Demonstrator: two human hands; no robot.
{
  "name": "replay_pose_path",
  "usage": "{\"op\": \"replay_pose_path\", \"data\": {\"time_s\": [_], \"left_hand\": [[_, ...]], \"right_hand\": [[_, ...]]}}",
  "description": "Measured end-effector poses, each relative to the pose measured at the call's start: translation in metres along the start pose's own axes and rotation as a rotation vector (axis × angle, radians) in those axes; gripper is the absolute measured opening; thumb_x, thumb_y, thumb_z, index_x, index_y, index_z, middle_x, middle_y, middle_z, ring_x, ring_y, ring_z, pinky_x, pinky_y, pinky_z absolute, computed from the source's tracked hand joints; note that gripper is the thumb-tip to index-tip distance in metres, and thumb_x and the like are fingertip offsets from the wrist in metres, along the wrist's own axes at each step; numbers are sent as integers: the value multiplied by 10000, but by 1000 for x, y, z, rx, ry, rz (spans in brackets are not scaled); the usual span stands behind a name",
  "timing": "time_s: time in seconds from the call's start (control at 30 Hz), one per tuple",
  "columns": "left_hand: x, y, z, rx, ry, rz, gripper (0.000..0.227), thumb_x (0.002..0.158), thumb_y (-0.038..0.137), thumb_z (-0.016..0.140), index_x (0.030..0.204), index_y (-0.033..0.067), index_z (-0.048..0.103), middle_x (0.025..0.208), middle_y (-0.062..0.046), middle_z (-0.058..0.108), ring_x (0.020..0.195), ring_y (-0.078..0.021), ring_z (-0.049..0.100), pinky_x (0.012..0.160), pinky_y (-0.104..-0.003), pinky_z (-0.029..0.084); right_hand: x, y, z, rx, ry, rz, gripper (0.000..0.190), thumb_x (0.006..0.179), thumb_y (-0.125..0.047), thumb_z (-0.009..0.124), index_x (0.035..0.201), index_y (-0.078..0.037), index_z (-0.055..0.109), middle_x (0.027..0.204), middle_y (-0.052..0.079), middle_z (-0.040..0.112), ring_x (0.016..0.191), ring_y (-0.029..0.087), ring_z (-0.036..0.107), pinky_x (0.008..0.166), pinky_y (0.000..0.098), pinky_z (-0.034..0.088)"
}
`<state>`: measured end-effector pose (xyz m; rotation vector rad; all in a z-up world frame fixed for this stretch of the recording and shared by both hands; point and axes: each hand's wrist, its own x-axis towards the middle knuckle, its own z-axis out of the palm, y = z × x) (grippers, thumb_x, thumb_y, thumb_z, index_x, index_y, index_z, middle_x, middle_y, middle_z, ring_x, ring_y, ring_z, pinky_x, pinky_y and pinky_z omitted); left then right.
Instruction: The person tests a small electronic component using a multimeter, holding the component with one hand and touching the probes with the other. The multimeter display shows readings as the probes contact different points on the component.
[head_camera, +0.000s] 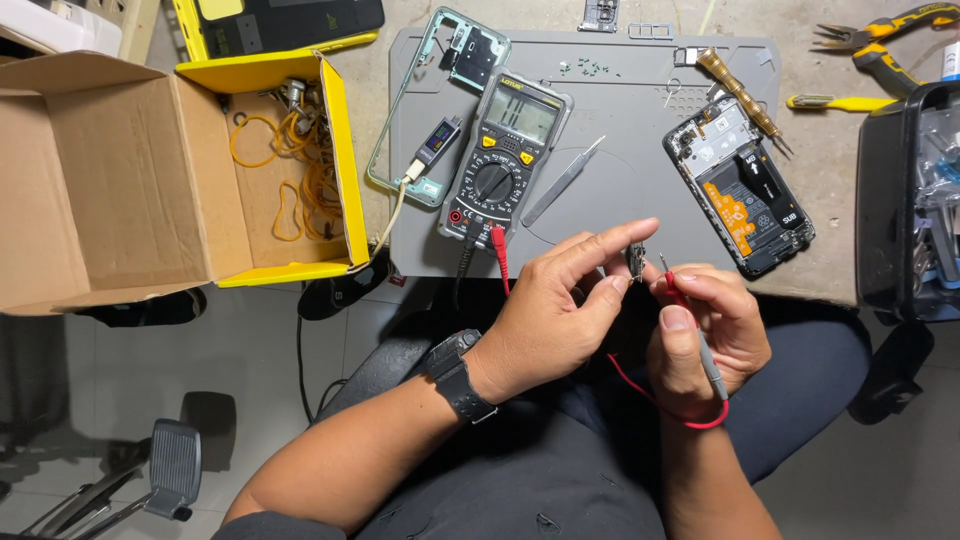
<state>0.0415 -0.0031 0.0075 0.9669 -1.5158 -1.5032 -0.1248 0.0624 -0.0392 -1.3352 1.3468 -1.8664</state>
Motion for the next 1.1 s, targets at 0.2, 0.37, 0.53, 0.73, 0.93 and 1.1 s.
{"op": "replay_pose_path", "data": {"time_s": [0.2,0.37,0.53,0.73,0.93,1.1], "left_hand": [[0,0,-1,11,5,19,480,1180,62,638,1620,249,674,1125,48,799,876,-112,609,953,-277,591],[0,-1,-1,8,0,21,494,1178,49,638,1624,258,669,1135,52,810,881,-112,609,948,-275,595],[0,0,-1,-3,-1,19,503,1179,38,632,1629,261,663,1146,52,820,888,-113,608,960,-276,595],[0,2,-3,-8,-10,-10,497,1175,56,631,1628,257,670,1124,48,792,855,-109,587,936,-272,586],[1,0,-3,9,-17,4,486,1177,55,647,1627,237,673,1111,25,758,887,-114,636,969,-276,598],[-1,1,-6,-55,-9,-60,503,1143,32,641,1622,179,687,1106,15,708,977,-111,655,981,-275,586]], "right_hand": [[0,0,0,-3,-8,-4,223,1076,-114,713,1268,-5,684,1143,163,668,1058,280,720,1086,449,766],[1,-3,2,-13,-21,-6,223,1080,-126,713,1271,-14,683,1129,152,672,1052,285,722,1090,446,756],[-1,-2,0,0,-22,3,216,1079,-109,715,1272,-19,680,1177,150,679,1061,287,719,1105,452,756],[1,-5,0,-22,-40,0,221,1080,-119,708,1278,-24,684,1125,144,688,1055,292,734,1100,435,736],[4,-15,0,-86,-78,21,217,1107,-130,691,1289,-13,677,1161,160,684,1076,308,738,1118,445,720],[8,-20,1,-145,-124,0,226,1090,-97,691,1295,-1,697,1164,193,726,1085,342,796,1061,403,680]]}}
